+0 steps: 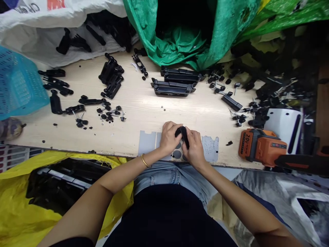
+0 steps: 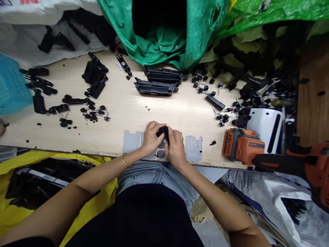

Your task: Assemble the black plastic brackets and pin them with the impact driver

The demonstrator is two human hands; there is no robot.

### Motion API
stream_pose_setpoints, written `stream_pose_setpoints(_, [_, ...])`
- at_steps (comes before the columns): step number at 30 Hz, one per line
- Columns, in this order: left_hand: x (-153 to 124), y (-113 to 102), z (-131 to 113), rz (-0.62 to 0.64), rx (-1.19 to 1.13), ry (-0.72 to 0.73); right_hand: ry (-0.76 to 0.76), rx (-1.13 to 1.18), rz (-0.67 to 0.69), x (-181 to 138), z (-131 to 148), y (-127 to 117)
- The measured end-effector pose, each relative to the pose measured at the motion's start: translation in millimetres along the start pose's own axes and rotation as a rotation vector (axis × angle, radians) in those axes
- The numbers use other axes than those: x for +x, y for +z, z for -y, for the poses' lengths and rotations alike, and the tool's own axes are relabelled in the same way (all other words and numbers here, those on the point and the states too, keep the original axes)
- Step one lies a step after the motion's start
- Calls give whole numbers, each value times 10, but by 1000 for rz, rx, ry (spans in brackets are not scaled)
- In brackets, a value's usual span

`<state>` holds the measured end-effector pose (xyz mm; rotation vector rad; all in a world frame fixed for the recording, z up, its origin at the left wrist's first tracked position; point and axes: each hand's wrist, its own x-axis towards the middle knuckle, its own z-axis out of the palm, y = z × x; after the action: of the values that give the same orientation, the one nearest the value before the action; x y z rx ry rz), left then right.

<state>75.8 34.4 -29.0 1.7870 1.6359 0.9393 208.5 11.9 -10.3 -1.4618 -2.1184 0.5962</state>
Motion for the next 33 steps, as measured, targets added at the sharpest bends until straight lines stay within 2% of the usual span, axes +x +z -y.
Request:
stream_pose_setpoints(5, [62, -68, 90, 106, 6, 90, -5, -3, 16, -8, -16, -6])
stream_pose_setpoints(14, [85, -112, 76, 145, 12, 129, 52, -3, 41, -39, 50, -4])
stream_pose_setpoints(17, [65, -111, 67, 110, 11, 137, 57, 66, 81, 16, 24, -100])
stream_pose_setpoints(20, [44, -91, 72, 72, 12, 172, 93, 93, 75, 358, -307, -389])
stream_pose_setpoints(21, [39, -84, 76, 71, 18, 181, 144, 26, -39, 549, -498, -526])
stream_pose_setpoints(22, [36, -78, 80, 75, 24, 187, 197, -94, -224, 769, -720, -673])
stream_pose_setpoints(25, [35, -68, 88, 85, 46, 199, 258, -282, -485, 1476, -1420, -1095])
stream_pose_setpoints(26, [36, -65, 89, 84, 51, 202, 252, -317, -508, 1677, -1603, -1206])
stream_pose_setpoints(28, [40, -59, 86, 81, 57, 200, 236, -338, -454, 1947, -1796, -1367])
stream_pose_setpoints(30, [42, -55, 76, 83, 64, 192, 198, -336, -440, 1988, -1714, -1452])
stream_pose_setpoints(33, [30, -73, 45, 74, 101, 147, 208, -286, -452, 1646, -1191, -1449])
